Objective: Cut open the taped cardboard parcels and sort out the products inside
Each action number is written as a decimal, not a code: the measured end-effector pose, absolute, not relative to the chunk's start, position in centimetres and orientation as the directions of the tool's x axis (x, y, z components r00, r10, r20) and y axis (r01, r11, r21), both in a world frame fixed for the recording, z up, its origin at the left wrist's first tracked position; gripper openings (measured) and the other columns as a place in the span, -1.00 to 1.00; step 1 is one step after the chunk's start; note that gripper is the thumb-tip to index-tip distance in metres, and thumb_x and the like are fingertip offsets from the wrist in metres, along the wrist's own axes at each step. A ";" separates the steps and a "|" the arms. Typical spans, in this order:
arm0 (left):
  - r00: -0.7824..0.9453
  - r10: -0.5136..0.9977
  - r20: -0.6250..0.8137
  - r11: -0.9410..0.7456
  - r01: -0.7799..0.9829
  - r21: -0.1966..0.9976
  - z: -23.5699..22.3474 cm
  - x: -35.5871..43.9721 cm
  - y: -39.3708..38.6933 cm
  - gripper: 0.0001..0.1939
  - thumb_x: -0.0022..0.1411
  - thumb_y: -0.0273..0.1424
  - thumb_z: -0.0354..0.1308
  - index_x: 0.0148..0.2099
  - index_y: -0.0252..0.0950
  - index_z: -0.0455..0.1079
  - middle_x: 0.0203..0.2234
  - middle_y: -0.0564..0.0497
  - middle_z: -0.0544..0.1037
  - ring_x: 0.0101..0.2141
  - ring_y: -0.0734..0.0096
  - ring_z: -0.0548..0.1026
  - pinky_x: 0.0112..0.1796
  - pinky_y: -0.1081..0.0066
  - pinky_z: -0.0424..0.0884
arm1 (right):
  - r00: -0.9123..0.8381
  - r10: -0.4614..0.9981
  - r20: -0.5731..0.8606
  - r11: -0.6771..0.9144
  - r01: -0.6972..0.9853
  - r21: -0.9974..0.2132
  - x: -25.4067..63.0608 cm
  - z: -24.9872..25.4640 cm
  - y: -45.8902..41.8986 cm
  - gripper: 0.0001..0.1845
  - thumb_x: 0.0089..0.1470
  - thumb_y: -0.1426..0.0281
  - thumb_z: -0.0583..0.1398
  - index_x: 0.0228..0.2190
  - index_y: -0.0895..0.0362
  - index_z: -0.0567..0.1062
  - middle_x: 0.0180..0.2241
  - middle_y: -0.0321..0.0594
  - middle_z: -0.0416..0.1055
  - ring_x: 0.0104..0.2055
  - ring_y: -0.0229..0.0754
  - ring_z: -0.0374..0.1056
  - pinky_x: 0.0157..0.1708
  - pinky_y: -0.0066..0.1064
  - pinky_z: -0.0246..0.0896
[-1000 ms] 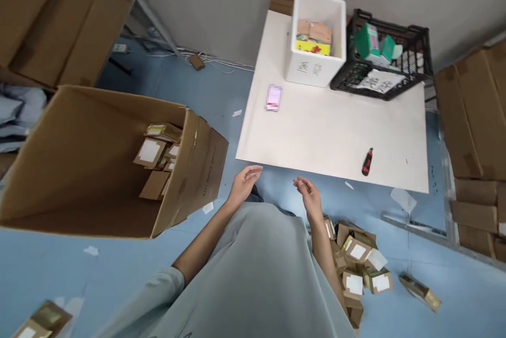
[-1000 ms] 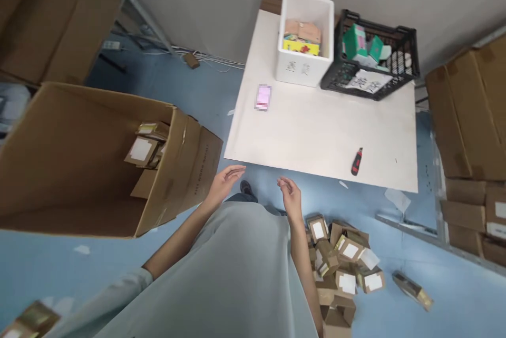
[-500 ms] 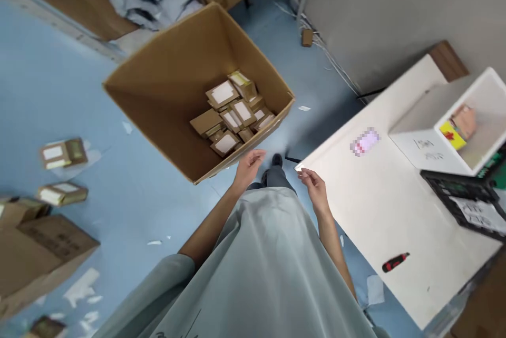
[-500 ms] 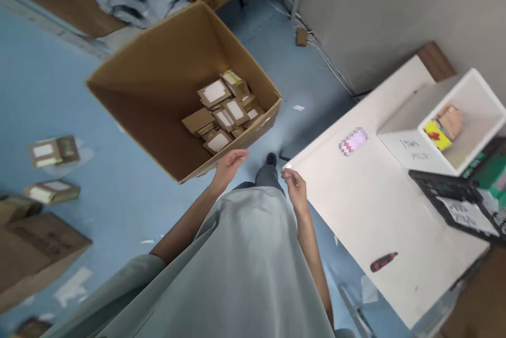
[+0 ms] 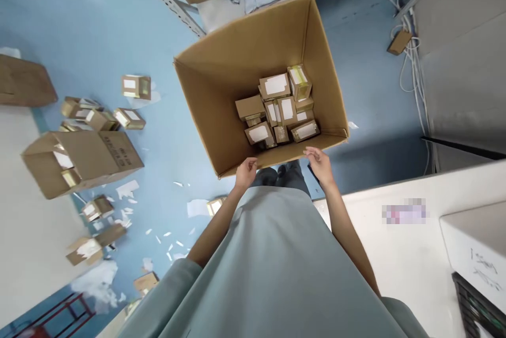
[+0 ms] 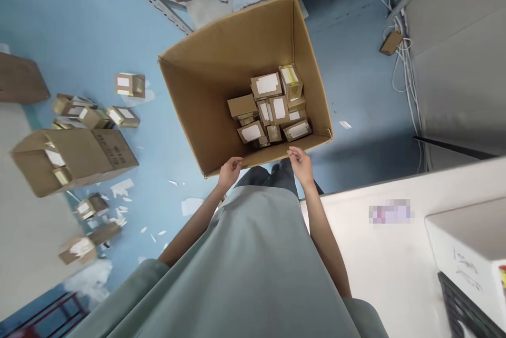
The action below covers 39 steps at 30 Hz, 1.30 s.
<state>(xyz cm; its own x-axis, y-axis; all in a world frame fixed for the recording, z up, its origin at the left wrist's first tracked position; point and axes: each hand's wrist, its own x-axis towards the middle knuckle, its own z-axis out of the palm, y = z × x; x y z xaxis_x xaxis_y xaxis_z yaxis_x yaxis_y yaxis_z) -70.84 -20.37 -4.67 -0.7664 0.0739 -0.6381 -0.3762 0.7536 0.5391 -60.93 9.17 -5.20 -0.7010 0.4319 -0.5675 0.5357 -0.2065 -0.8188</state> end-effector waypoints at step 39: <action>-0.568 0.148 -0.809 0.494 -0.666 0.558 -54.3 -85.9 -7.6 -0.16 0.34 -0.33 0.42 0.56 -0.41 0.28 0.41 -0.38 0.47 0.41 -0.16 0.46 0.44 0.07 0.29 | -0.531 0.379 -0.758 0.276 0.847 -0.455 -82.6 -58.8 13.9 -0.71 0.12 0.29 0.22 -0.14 0.09 0.60 -0.10 -0.07 0.69 0.03 0.06 0.52 0.13 -0.12 0.46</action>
